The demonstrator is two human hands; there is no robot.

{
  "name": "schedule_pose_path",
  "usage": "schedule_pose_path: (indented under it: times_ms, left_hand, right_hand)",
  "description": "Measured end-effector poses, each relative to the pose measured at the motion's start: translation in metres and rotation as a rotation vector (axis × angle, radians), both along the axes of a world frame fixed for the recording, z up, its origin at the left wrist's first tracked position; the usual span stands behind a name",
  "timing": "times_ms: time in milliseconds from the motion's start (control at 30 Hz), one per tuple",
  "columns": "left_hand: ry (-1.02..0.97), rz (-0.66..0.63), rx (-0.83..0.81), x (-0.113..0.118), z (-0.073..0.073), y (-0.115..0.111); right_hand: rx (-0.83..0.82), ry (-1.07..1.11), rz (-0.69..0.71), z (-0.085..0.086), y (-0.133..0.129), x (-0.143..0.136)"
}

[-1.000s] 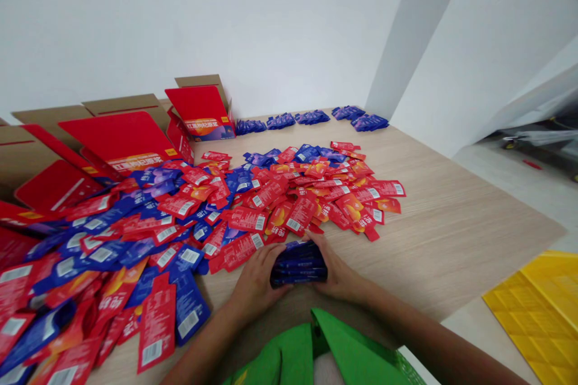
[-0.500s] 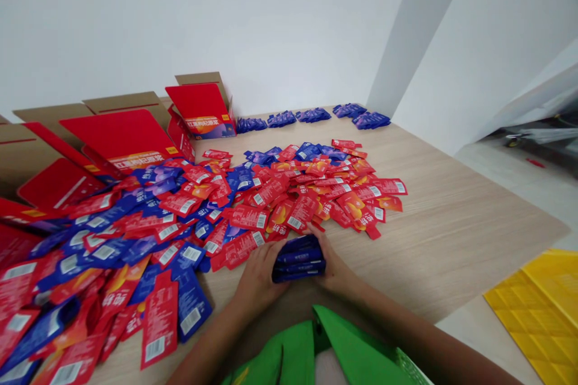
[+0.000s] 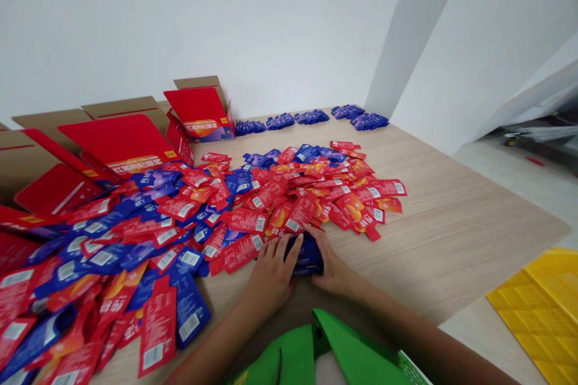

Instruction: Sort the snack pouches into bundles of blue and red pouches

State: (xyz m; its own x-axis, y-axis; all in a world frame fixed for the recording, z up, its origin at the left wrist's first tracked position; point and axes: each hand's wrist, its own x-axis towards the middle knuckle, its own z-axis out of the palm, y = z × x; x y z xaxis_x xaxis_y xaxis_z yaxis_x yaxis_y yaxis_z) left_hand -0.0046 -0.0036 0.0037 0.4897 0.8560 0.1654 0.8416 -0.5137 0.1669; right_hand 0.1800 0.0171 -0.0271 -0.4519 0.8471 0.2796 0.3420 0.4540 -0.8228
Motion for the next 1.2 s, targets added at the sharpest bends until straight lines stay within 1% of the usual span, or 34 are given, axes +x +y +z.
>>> schedule_pose_path:
  times_ms: [200,267,333,433,533,633,733,800,867,933,1000,1100,1200]
  left_hand:
    - [0.011,0.001,0.018,0.001,-0.004,-0.001]
    - [0.009,0.004,0.02,0.001,-0.005,-0.002]
    - [0.003,0.008,0.023,0.001,-0.007,-0.003]
    - [-0.027,0.007,0.046,0.002,-0.009,-0.005]
    - [-0.054,0.011,0.072,0.003,-0.012,-0.008]
    - [-0.054,0.031,0.1,0.005,-0.016,-0.011]
    - [-0.048,0.056,0.145,0.009,-0.02,-0.015]
    - [-0.047,0.07,0.168,0.01,-0.022,-0.017]
    - [-0.046,0.073,0.177,0.009,-0.023,-0.017]
    - [-0.043,0.062,0.171,0.006,-0.023,-0.016]
    - [-0.043,0.04,0.152,0.0,-0.023,-0.012]
    - [-0.055,0.01,0.105,-0.008,-0.02,-0.002]
    - [-0.083,0.025,0.029,-0.013,-0.014,0.009]
  right_hand:
    - [0.243,-0.259,0.02,0.015,-0.012,0.008]
    - [0.325,-0.34,0.043,0.014,-0.015,0.011]
    - [0.362,-0.391,0.033,0.01,-0.016,0.013]
    - [0.348,-0.388,-0.019,0.002,-0.017,0.014]
    - [0.291,-0.308,-0.066,-0.007,-0.02,0.016]
    - [0.132,-0.156,-0.156,-0.018,-0.023,0.015]
    - [-0.044,0.006,-0.204,-0.026,-0.024,0.009]
    - [-0.088,0.08,-0.241,-0.027,-0.024,0.001]
    - [-0.086,0.118,-0.277,-0.023,-0.022,-0.006]
    - [-0.067,0.127,-0.28,-0.018,-0.021,-0.012]
    - [-0.032,0.116,-0.255,-0.016,-0.018,-0.014]
    - [0.036,0.079,-0.211,-0.016,-0.013,-0.015]
    - [0.094,0.018,-0.203,-0.014,-0.009,-0.016]
